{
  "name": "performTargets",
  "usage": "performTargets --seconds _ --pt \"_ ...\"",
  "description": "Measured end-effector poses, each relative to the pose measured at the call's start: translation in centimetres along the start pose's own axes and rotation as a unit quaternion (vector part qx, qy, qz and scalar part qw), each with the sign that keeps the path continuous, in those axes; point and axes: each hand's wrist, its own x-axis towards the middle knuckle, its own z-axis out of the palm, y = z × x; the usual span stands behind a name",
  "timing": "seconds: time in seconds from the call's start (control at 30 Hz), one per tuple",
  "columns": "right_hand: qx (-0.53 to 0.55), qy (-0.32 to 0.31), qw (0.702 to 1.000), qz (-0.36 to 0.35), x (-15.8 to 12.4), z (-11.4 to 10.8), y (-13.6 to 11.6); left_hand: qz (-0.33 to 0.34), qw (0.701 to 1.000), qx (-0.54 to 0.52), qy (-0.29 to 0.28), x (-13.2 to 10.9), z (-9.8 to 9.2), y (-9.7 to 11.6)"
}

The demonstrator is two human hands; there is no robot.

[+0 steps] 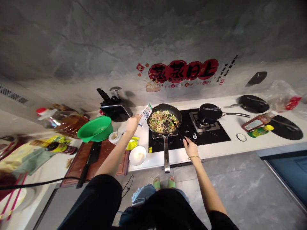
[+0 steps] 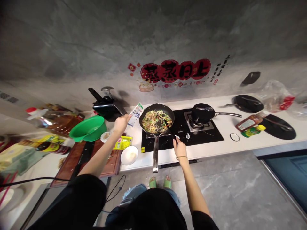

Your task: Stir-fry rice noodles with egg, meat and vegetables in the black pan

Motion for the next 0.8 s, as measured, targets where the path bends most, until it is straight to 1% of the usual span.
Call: performTargets --seconds 0.1,0.17,0.2,0.3,0.33,0.43,0.6,0.8 --pt "-0.008 0.001 1.0 -0.002 -0.1 -0.1 -0.1 -0.005 0.999 -0.005 0.051 -0.1 -0.9 0.4" --pt "-0.013 0.008 1.0 -0.007 -0.3 -0.3 -0.1 -0.009 0.997 -0.013 0.076 0.0 -1.1 0.9" --pt "-0.015 0.012 1.0 -0.009 -0.4 -0.4 -0.1 -0.007 0.997 -0.016 0.075 0.1 -1.0 1.2" --pt "-0.016 0.021 1.0 -0.008 -0.8 -0.8 0.0 0.017 0.999 -0.021 0.029 0.7 -0.1 2.1" --pt "-0.013 0.021 1.0 -0.007 -0.9 -1.0 0.1 0.022 0.999 -0.022 0.021 0.8 0.3 2.3" --pt "0.01 0.027 1.0 -0.006 -1.0 -1.3 0.5 0.031 0.999 -0.023 0.025 1.3 1.2 2.7" --pt "0.05 0.047 0.998 -0.013 -1.2 -1.4 1.3 0.043 0.999 -0.023 0.021 1.6 2.0 2.8" --pt "0.044 0.046 0.998 0.0 -1.5 -1.9 1.4 0.063 0.997 -0.044 -0.005 2.4 2.7 4.1"
